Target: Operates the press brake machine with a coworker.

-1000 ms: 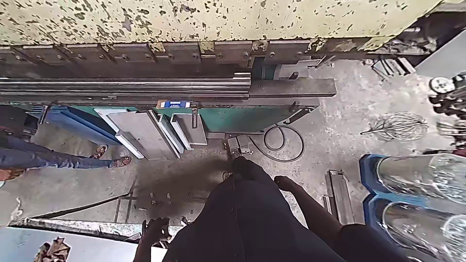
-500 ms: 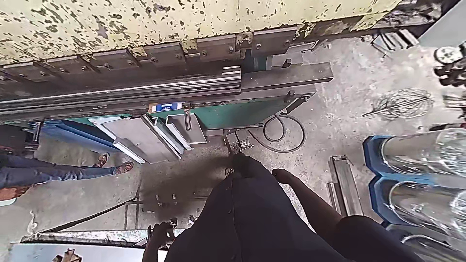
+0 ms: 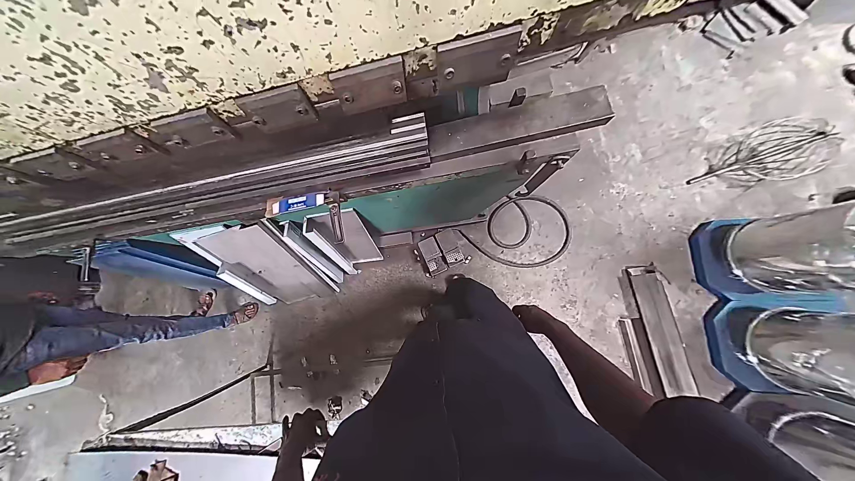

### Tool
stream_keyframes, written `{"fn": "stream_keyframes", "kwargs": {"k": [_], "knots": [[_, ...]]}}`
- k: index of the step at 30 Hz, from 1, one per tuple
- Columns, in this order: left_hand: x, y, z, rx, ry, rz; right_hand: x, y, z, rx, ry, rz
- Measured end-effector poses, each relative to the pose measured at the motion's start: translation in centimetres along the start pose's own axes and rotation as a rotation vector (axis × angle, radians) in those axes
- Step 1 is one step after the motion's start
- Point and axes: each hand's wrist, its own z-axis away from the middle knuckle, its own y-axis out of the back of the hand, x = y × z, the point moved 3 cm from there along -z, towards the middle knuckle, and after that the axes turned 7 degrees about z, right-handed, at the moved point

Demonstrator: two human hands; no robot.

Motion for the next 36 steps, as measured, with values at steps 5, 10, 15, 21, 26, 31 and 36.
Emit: {"fn": "stream_keyframes", "kwargs": {"k": [5, 10, 15, 21, 26, 31, 36], "knots": [[2.2, 0.7, 1.5, 0.065, 0.099, 0.035, 3.4, 0.2, -0.5, -0.015, -0.021, -0.090], [11.3, 4.5, 3.9, 0.158, 0.103, 0.085, 8.5, -1.4, -0.9, -0.069, -0.045, -0.188], [22.0, 6.9, 4.7, 0.087, 0.044, 0.282, 14.7, -3.8, -2.0, -0.100, -0.027, -0.303], [31.0, 7.4, 6.3, -0.111, -0.069, 0.448, 22.3, -4.6, -3.9, -0.195, -0.108, -0.311], [33.7, 7.2, 7.7, -0.116, -0.016, 0.547, 26.0, -2.7, -5.0, -0.152, -0.143, -0.309], [35.4, 6.7, 9.0, -0.118, 0.061, 0.631, 26.6, -0.8, -6.1, -0.115, -0.124, -0.291], [36.9, 5.8, 9.0, -0.136, 0.074, 0.682, 25.7, 0.5, -7.1, -0.124, -0.105, -0.276]]}}
